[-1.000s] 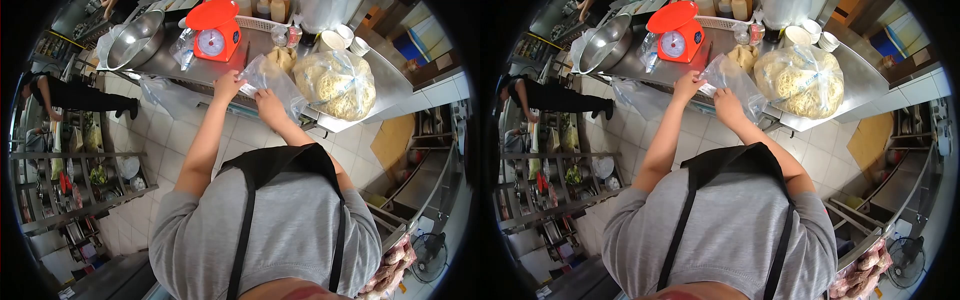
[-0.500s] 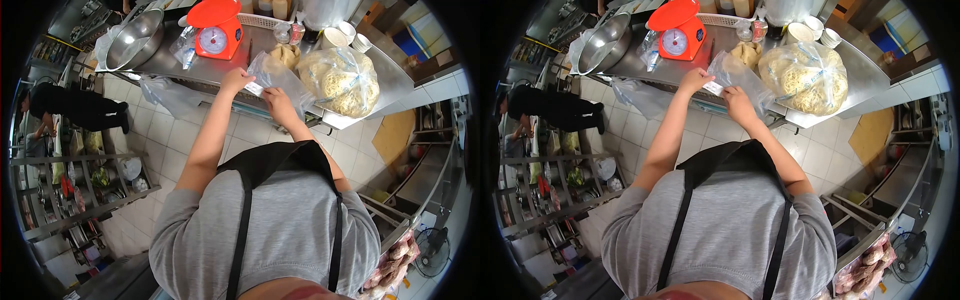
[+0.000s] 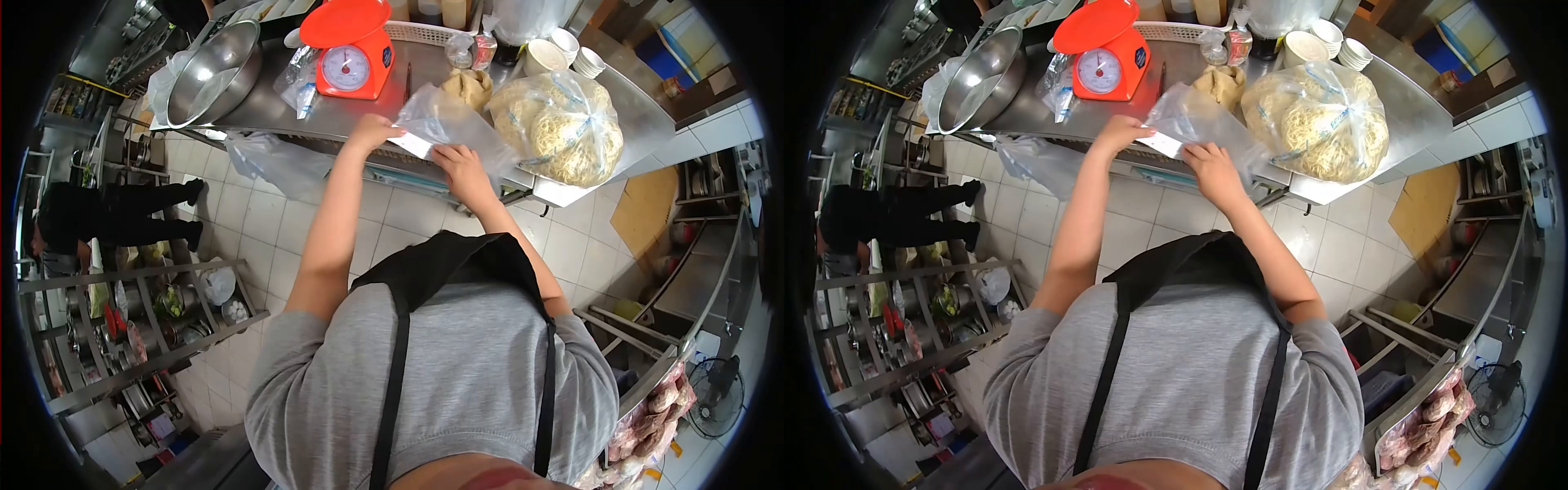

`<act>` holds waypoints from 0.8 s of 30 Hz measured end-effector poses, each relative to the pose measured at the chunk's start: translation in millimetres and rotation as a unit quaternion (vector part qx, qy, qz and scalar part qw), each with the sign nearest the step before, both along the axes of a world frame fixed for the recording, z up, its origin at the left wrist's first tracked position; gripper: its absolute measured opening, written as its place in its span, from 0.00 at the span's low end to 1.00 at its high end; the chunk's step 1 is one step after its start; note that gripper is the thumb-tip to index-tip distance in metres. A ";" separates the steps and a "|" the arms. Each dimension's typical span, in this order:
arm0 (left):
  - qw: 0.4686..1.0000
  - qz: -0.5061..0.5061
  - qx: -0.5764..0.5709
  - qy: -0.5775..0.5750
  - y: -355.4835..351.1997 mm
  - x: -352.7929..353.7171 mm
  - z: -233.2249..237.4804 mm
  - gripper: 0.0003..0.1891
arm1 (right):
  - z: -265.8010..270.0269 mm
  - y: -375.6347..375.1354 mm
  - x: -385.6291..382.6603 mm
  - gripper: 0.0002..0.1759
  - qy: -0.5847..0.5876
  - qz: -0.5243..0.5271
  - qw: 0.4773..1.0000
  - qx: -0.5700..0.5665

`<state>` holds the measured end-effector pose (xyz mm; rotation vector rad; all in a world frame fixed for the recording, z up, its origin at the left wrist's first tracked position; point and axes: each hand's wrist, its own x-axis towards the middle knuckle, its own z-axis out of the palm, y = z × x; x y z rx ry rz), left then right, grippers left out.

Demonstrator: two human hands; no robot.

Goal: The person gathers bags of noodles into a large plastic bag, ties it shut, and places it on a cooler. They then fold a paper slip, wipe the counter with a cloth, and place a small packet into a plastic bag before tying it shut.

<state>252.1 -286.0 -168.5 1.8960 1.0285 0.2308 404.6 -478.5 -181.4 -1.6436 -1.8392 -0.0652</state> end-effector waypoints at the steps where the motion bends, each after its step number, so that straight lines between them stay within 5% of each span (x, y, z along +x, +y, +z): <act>1: 1.000 0.000 -0.001 0.000 4.6 -9.9 -0.7 0.20 | -0.8 -8.2 4.8 0.17 -0.023 -0.013 1.000 0.001; 7: 0.989 0.148 0.011 -0.016 27.1 -100.1 -12.6 0.17 | -10.5 -40.6 37.2 0.17 0.008 -0.047 0.999 0.015; 9: 0.982 0.189 0.002 -0.008 22.5 -114.3 -7.9 0.16 | -3.9 -35.6 36.6 0.15 0.133 -0.085 0.987 -0.018; 14: 0.976 0.186 -0.032 -0.106 10.0 -121.8 -30.5 0.12 | 31.8 44.0 12.0 0.06 0.175 -0.195 0.957 0.123; 16: 0.973 0.189 -0.005 -0.135 8.5 -126.3 -47.3 0.11 | 26.6 64.6 25.1 0.10 0.181 -0.129 0.965 -0.137; 17: 0.968 0.190 0.022 -0.165 10.2 -127.8 -49.5 0.11 | 35.8 69.2 30.6 0.10 0.183 -0.131 0.966 -0.132; 19: 0.967 0.194 0.002 -0.165 9.7 -128.8 -50.4 0.09 | 50.9 70.0 47.8 0.10 0.401 -0.104 0.896 -0.158; 21: 0.961 0.170 -0.013 -0.216 5.6 -116.4 -34.1 0.10 | 38.6 77.2 70.5 0.13 0.569 -0.099 0.815 -0.047; 22: 0.962 0.164 -0.014 -0.219 8.2 -111.6 -28.2 0.10 | 41.4 75.8 76.2 0.13 0.567 -0.104 0.816 -0.043; 24: 0.957 0.165 -0.064 -0.232 11.9 -106.9 -21.1 0.11 | 48.8 72.0 77.6 0.28 0.692 -0.021 0.716 0.084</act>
